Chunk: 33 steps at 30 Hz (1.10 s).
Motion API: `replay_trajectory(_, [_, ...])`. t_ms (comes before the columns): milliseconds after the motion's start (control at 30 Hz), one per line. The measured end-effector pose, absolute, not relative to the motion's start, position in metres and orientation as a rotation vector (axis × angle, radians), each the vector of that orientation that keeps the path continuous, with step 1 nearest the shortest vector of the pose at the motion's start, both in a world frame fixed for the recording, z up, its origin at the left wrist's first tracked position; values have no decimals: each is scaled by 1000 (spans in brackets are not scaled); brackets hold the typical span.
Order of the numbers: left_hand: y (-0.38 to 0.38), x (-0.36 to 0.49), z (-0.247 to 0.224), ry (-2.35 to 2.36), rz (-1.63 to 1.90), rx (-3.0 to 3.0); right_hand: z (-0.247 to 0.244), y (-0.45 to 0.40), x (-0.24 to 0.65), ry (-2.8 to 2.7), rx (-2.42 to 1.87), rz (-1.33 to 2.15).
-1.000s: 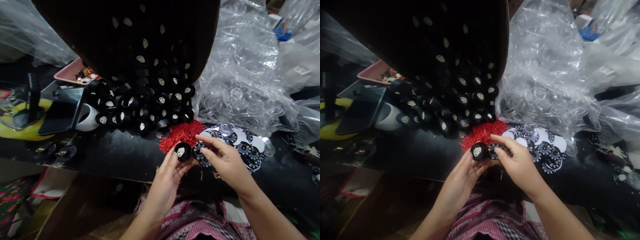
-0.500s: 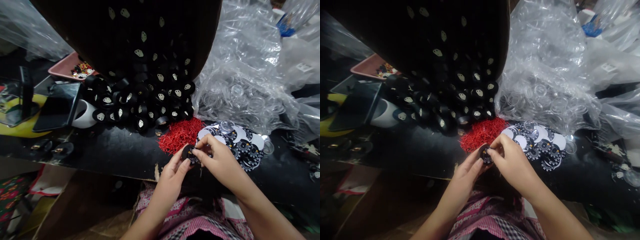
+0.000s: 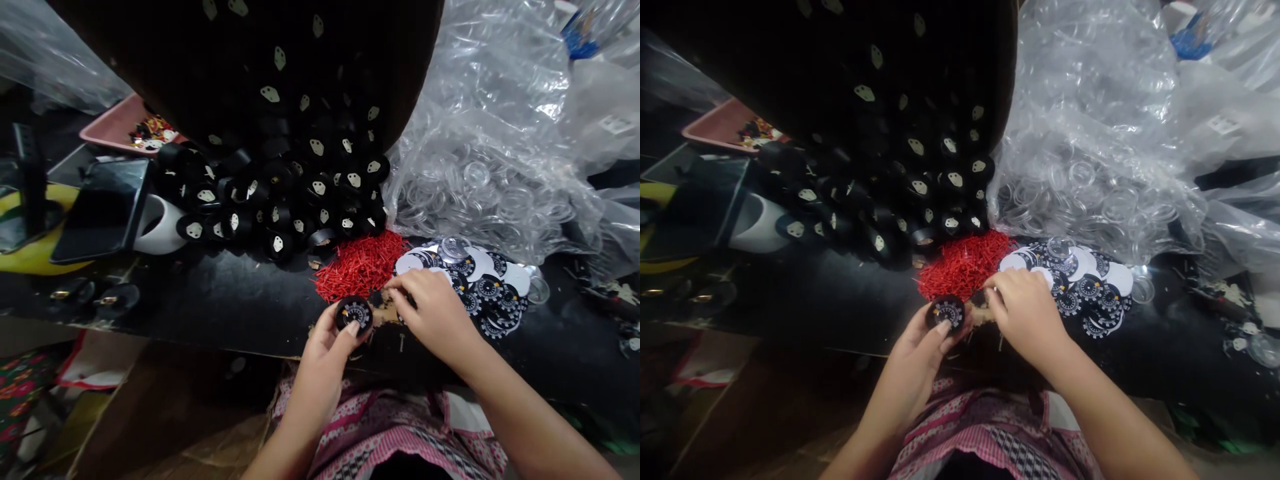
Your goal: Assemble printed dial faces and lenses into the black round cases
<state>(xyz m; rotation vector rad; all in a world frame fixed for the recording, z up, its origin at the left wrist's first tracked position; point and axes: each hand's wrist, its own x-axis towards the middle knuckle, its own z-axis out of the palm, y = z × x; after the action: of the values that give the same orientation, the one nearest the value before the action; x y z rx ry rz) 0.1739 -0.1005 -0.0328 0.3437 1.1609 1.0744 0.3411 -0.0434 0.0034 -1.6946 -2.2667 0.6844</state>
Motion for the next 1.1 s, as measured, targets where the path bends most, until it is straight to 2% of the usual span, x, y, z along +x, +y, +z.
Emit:
replay_trajectory(100, [-87,175,-27,1085,1181,258,-5,-29,335,-2553,-1747,225])
replay_trajectory(233, [-69,169,-23,1074,1291,261,-11,-25,332,-2687,-1677,47])
replay_trajectory(367, [-71,160,-26,1092,1351,305,-11,-28,336,-2659,-1670,102])
replay_trajectory(567, [-94,168,-24,1129,1219,233,-9,-29,336,-2661,-1714,137])
replay_trajectory(767, [-95,184,-22,1050,1220,210,-3,-40,329,-2507,-1515,426])
replay_trajectory(1000, [-91,180,-14,977,1256,231,6,-50,334,-2400,-1440,501])
replay_trajectory(1100, [-91,179,-13,983,1268,242,13,-52,334,-2245,-1410,694])
